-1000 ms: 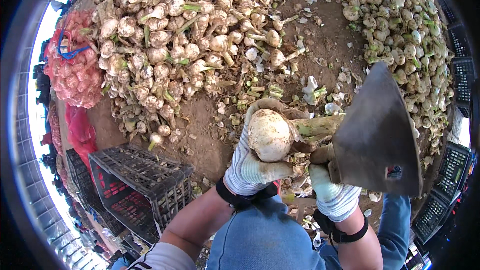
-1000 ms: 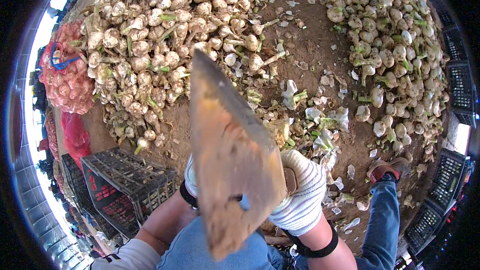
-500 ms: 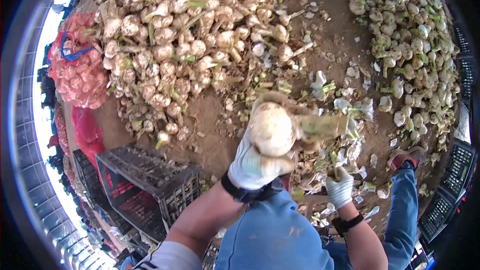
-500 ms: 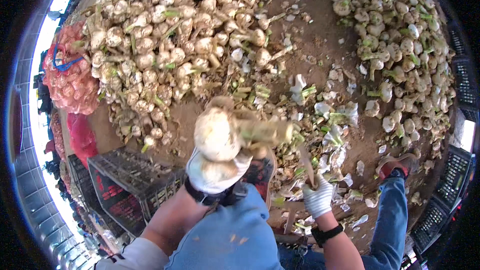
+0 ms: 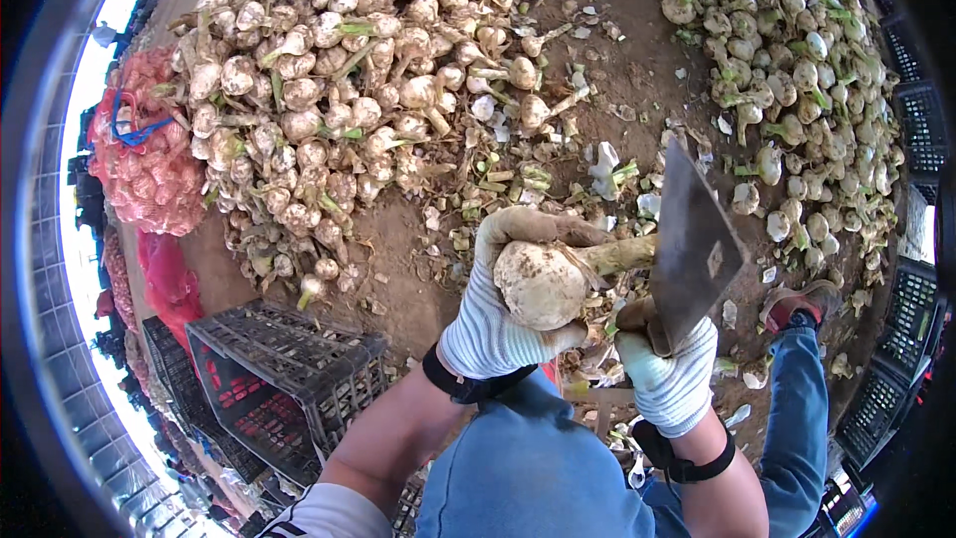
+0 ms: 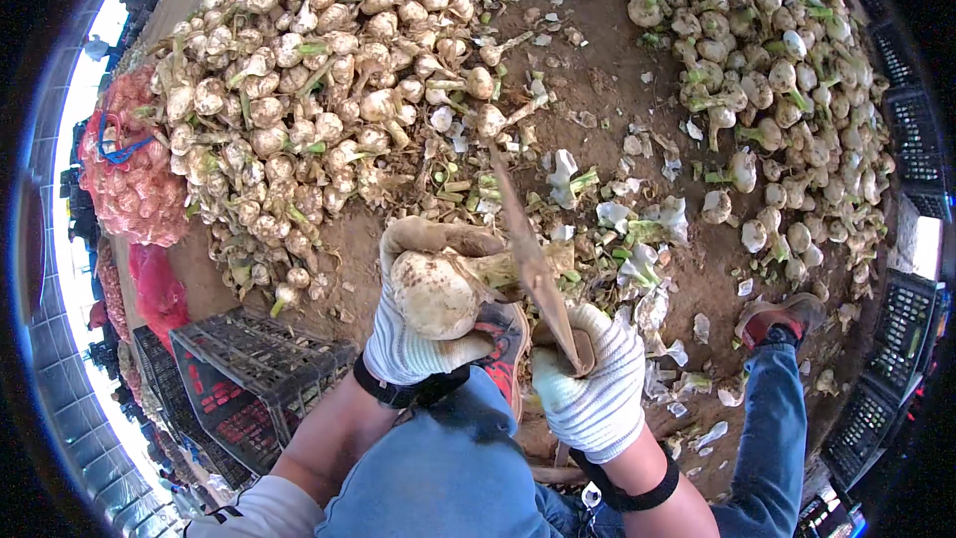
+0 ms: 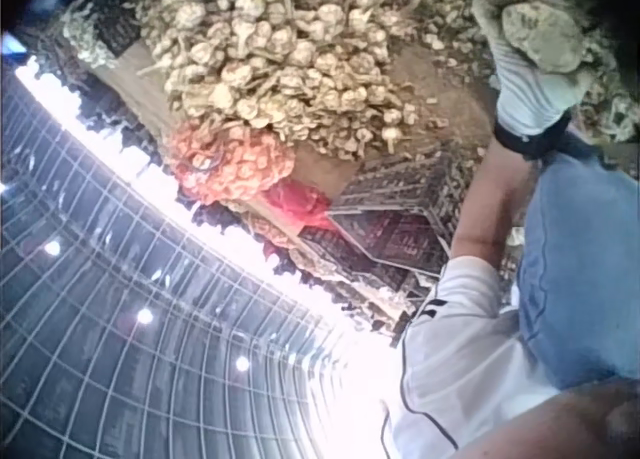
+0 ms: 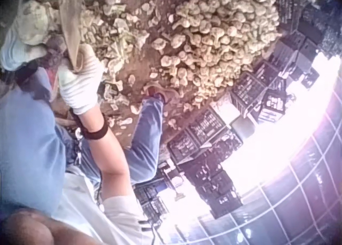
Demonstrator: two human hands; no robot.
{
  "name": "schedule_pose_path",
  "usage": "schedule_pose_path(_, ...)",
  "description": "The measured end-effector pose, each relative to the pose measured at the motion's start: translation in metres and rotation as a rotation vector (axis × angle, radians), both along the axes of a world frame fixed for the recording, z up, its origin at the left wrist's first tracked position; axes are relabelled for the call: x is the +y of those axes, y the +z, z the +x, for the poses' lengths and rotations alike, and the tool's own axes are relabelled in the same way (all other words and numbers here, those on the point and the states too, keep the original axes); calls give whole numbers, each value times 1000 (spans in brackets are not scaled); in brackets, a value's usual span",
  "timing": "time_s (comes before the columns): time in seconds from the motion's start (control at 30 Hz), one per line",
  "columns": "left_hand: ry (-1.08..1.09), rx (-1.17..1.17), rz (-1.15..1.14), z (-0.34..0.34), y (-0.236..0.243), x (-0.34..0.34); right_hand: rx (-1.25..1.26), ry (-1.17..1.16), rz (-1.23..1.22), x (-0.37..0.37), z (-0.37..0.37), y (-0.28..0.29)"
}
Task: The person sits on the ground and uses a knife to trim the stems and roots off a pile of harvested root vegetables. They repeatedly pick up a vegetable, cut the ends, and toss the trimmed item into a separate pile.
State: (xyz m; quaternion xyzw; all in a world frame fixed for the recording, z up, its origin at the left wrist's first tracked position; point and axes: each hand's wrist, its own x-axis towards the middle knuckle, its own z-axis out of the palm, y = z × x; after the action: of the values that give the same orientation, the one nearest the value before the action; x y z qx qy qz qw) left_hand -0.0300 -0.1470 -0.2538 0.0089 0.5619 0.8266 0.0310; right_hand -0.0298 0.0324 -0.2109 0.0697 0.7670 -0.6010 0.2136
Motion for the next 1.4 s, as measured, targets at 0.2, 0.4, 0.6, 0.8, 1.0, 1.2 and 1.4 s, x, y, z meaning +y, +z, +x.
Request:
schedule_pose_path(0.2,31,-9,-7,0,-5,-7,-166,91,52,12,26,-52)
schedule_pose_path(0.4,27,-89,12,7,-8,-9,-429,3,106,55,100,-132)
schedule_pose_path(0.6,15,29,-81,9,-13,-8,-98,-61,6,20,27,-38)
schedule_pose_path(0.8,-114,-156,-204,4,1,-13,-86,74,34,10,8,-12)
schedule_pose_path(1.0,-147,35,-320,2,4,-16,-53,92,1,3,6,-10)
schedule_pose_path(1.2,-20,-8,113,7,-5,-13,-248,66,25,-3,43,-58)
schedule_pose_path(1.4,-21,-247,194,4,-1,-7,-414,-39,44,42,86,-118)
